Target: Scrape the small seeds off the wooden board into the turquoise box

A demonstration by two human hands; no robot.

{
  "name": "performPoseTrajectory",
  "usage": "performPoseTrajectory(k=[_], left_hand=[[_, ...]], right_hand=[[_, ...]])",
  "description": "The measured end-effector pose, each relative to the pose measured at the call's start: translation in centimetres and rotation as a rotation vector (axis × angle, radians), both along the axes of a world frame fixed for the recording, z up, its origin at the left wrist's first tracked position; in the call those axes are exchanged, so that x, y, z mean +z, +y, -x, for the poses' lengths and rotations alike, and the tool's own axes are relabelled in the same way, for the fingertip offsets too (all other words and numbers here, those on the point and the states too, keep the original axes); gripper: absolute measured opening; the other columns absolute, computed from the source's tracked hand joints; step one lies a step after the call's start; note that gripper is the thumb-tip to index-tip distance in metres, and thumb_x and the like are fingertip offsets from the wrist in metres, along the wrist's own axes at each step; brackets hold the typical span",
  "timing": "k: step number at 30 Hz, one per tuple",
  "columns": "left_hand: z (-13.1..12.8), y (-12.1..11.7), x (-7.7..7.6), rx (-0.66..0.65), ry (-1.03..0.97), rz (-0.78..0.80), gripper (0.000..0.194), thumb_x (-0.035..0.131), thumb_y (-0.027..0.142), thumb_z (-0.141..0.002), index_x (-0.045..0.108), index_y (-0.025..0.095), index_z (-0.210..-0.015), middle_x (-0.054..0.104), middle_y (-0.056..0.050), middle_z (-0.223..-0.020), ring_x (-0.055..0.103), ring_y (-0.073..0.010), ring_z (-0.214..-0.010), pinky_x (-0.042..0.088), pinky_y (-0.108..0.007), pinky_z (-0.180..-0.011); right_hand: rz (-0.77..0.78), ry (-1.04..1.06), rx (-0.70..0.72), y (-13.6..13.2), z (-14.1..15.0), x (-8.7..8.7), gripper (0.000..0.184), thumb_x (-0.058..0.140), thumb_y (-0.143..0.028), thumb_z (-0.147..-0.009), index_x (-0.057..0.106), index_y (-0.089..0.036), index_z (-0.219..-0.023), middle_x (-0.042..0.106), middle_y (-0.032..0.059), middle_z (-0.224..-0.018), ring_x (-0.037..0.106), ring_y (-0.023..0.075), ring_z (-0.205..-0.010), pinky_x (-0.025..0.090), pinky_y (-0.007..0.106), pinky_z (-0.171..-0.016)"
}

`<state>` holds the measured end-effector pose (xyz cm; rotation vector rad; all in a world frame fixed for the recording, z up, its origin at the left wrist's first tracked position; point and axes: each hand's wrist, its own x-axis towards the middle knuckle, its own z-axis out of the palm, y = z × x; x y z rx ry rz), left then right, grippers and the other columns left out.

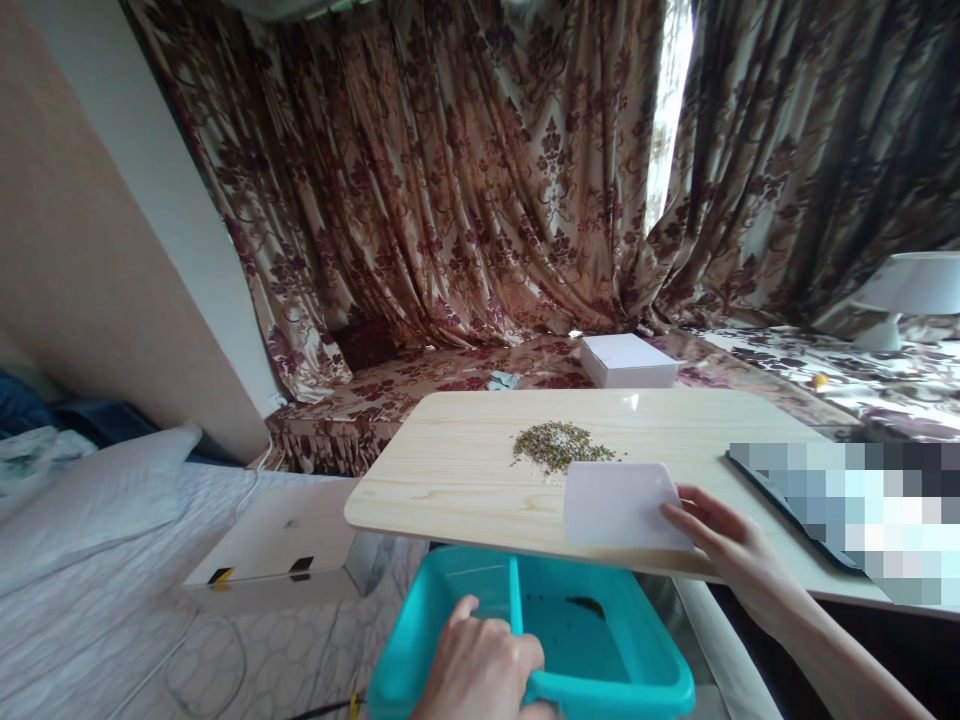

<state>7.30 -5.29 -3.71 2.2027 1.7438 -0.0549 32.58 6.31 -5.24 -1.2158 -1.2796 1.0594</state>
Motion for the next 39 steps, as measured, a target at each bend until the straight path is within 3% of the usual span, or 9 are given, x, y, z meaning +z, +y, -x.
performPoseTrajectory(k=[4,8,13,18,21,28,35,39], left_hand=[[-1.7,1.1,-0.8,-0.154,0.097,-0.005,0.018,0.059,0.039,-0.078,0.068,0.024,-0.084,0.068,-0.006,-0.077,0.062,-0.024,-0.076,0.031,-0.047,-0.093],[-4.4,2.3,-1.1,-0.29,0.157,-0.019,0.018,0.058,0.037,-0.078,0.069,0.025,-0.087,0.068,-0.007,-0.075,0.062,-0.0246,-0.071,0.032,-0.049,-0.09],[-8.2,2.9,-0.3,-0.347,0.187,0.002,0.022,0.06,0.037,-0.074,0.069,0.021,-0.086,0.067,-0.009,-0.072,0.062,-0.026,-0.071,0.03,-0.052,-0.091],[-10.7,3.2,-1.2,-0.389,0.177,0.009,0.025,0.062,0.041,-0.07,0.069,0.022,-0.085,0.067,-0.01,-0.072,0.062,-0.0284,-0.07,0.027,-0.054,-0.09],[-11.2,3.3,-1.6,-0.359,0.171,0.007,0.027,0.062,0.042,-0.07,0.069,0.021,-0.085,0.066,-0.011,-0.071,0.062,-0.0297,-0.071,0.026,-0.055,-0.089],[-11.3,2.9,-0.3,-0.374,0.214,0.094,0.028,0.058,0.039,-0.076,0.068,0.018,-0.092,0.067,-0.013,-0.078,0.061,-0.0295,-0.078,0.026,-0.053,-0.09],[-11.6,2.6,-1.5,-0.322,0.165,0.023,0.024,0.058,0.033,-0.075,0.068,0.016,-0.087,0.065,-0.014,-0.072,0.06,-0.0299,-0.072,0.039,-0.042,-0.068],[-11.5,2.6,-1.2,-0.336,0.168,-0.001,0.024,0.058,0.035,-0.076,0.068,0.015,-0.086,0.065,-0.013,-0.071,0.06,-0.0292,-0.071,0.039,-0.041,-0.065]], right_hand=[[-0.057,0.012,-0.177,1.0,-1.5,0.6,0.038,0.073,-0.048,-0.051,0.064,-0.022,-0.078,0.072,0.0055,-0.077,0.066,0.0248,-0.074,0.051,0.03,-0.065],[-0.093,-0.013,-0.127,2.1,-2.1,0.8,0.041,0.073,-0.048,-0.05,0.062,-0.022,-0.08,0.073,0.0061,-0.074,0.067,0.025,-0.072,0.052,0.033,-0.068],[-0.136,-0.037,-0.087,2.4,-1.4,0.7,0.042,0.071,-0.054,-0.054,0.059,-0.023,-0.081,0.073,0.0067,-0.074,0.068,0.0271,-0.077,0.053,0.035,-0.069],[-0.184,-0.052,-0.077,3.3,-0.7,0.4,0.05,0.066,-0.063,-0.054,0.055,-0.023,-0.082,0.073,0.008,-0.079,0.068,0.0266,-0.076,0.053,0.037,-0.068],[-0.195,-0.062,-0.068,4.0,-0.6,0.1,0.051,0.065,-0.063,-0.055,0.054,-0.022,-0.083,0.073,0.0086,-0.079,0.068,0.0254,-0.074,0.053,0.036,-0.068],[-0.178,-0.112,-0.046,3.5,-0.2,-0.1,0.045,0.065,-0.059,-0.057,0.056,-0.021,-0.081,0.073,0.0081,-0.078,0.068,0.0247,-0.074,0.053,0.035,-0.07],[-0.161,-0.15,0.069,1.8,-0.2,-0.4,0.045,0.065,-0.062,-0.057,0.06,-0.021,-0.077,0.072,0.0073,-0.077,0.066,0.0249,-0.073,0.053,0.033,-0.064],[-0.132,-0.152,0.116,0.5,0.1,-0.3,0.041,0.066,-0.058,-0.059,0.062,-0.021,-0.077,0.071,0.0065,-0.077,0.065,0.0239,-0.074,0.053,0.031,-0.062]])
